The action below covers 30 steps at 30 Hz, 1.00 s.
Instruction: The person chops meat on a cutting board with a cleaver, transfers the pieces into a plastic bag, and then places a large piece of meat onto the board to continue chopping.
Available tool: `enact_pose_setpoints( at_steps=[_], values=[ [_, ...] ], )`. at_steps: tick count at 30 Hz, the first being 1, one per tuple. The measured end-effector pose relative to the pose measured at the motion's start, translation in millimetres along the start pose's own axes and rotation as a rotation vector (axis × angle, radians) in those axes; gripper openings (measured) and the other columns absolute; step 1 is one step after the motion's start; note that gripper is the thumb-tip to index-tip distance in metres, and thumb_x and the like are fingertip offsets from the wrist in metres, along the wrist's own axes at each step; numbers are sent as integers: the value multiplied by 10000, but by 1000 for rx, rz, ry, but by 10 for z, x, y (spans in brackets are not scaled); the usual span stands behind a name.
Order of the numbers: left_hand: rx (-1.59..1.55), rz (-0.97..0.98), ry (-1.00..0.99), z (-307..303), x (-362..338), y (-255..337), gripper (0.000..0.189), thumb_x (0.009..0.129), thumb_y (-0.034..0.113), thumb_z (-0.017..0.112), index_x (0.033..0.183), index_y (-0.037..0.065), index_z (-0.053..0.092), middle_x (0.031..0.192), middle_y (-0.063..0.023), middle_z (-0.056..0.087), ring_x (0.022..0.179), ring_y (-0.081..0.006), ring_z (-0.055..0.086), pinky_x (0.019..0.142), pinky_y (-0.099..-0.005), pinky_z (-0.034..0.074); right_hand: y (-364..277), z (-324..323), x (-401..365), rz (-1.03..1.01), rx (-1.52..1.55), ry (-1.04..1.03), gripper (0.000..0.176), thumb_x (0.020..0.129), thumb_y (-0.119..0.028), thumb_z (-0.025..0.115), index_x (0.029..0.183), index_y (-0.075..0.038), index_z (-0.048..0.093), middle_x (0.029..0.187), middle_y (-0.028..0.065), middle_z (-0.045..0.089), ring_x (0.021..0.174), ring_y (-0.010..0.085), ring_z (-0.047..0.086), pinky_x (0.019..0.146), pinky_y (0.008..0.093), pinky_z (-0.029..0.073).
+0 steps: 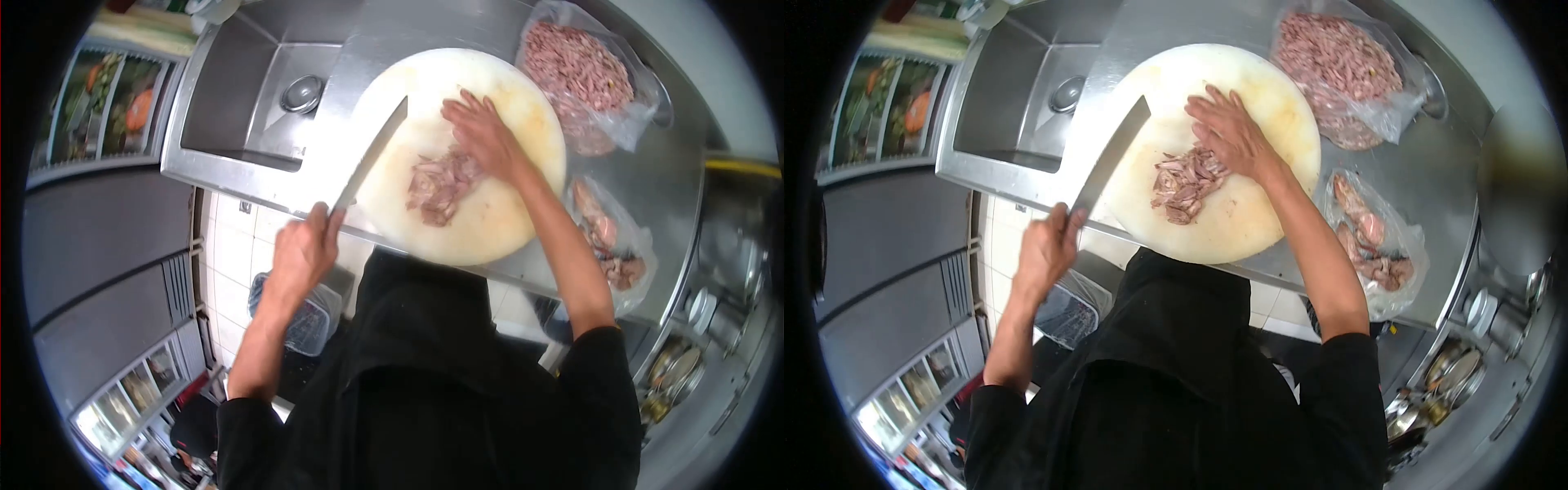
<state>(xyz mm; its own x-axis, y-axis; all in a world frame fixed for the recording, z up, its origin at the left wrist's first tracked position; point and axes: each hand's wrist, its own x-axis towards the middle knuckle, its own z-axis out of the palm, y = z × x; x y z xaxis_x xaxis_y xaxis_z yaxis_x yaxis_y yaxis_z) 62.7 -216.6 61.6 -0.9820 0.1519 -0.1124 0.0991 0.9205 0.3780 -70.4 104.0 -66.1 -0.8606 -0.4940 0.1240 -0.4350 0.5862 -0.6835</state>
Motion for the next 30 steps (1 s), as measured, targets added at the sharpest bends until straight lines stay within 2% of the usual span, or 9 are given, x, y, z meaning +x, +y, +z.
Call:
enact_pose_setpoints(
  at_steps=[4,7,10,15,20,21,24,27,30],
  values=[
    [-97,-197,-34,202,-443,256,250,997,194,630,846,4,572,588,-288,586,571,-501,613,519,-570,487,-377,31,-268,-64,152,-88,535,1037,-435,503,1361,-26,615,1465,204,549,1427,384,429,1215,486,293],
    [-173,-284,-25,366,-604,525,310,1016,233,617,844,-14,544,597,-294,554,595,-510,584,554,-570,439,-544,260,-487,-1,124,62,437,998,-315,598,1296,3,632,1335,232,598,1282,406,526,1106,489,411],
    [-158,-215,-13,532,-669,800,279,1016,210,608,854,-7,540,569,-275,561,555,-496,590,515,-571,452,-746,497,-604,31,-35,310,373,971,-227,623,1247,23,636,1234,234,605,1172,412,555,1016,493,455],
    [-156,-257,-9,583,-615,1039,260,1018,192,597,856,-1,534,576,-274,579,552,-501,595,511,-581,462,-946,611,-613,145,-102,356,368,996,-231,565,1252,24,635,1221,196,612,1203,393,517,1055,517,406],
    [-128,-261,17,434,-391,914,253,1013,180,583,857,-18,564,606,-300,593,590,-518,606,560,-593,483,-888,711,-586,58,-227,421,334,963,-188,606,1230,10,641,1196,162,619,1137,355,532,1014,494,430],
    [-142,-300,17,354,-272,959,284,1020,186,571,837,-31,562,643,-329,592,660,-544,607,619,-597,490,-884,707,-595,49,-245,425,323,954,-175,615,1217,10,647,1196,160,620,1136,353,533,1013,492,432],
    [-194,-304,23,296,84,934,325,1030,219,549,842,-44,579,686,-350,599,733,-552,617,668,-598,495,-846,729,-611,35,-243,445,290,926,-138,635,1174,9,667,1196,154,622,1133,350,534,1013,493,434],
    [-299,-353,-88,149,363,1039,414,1075,264,488,858,-79,571,673,-348,590,595,-510,614,580,-547,483,-832,740,-604,27,-215,483,273,902,-113,649,1145,6,684,1185,149,625,1132,350,534,1016,494,434],
    [-216,-345,-97,152,455,1138,425,1071,260,486,849,-91,577,656,-344,592,561,-489,625,581,-542,499,-847,706,-606,20,-172,486,276,881,-94,659,1137,6,692,1163,147,629,1133,350,534,1016,497,434]
  ],
)
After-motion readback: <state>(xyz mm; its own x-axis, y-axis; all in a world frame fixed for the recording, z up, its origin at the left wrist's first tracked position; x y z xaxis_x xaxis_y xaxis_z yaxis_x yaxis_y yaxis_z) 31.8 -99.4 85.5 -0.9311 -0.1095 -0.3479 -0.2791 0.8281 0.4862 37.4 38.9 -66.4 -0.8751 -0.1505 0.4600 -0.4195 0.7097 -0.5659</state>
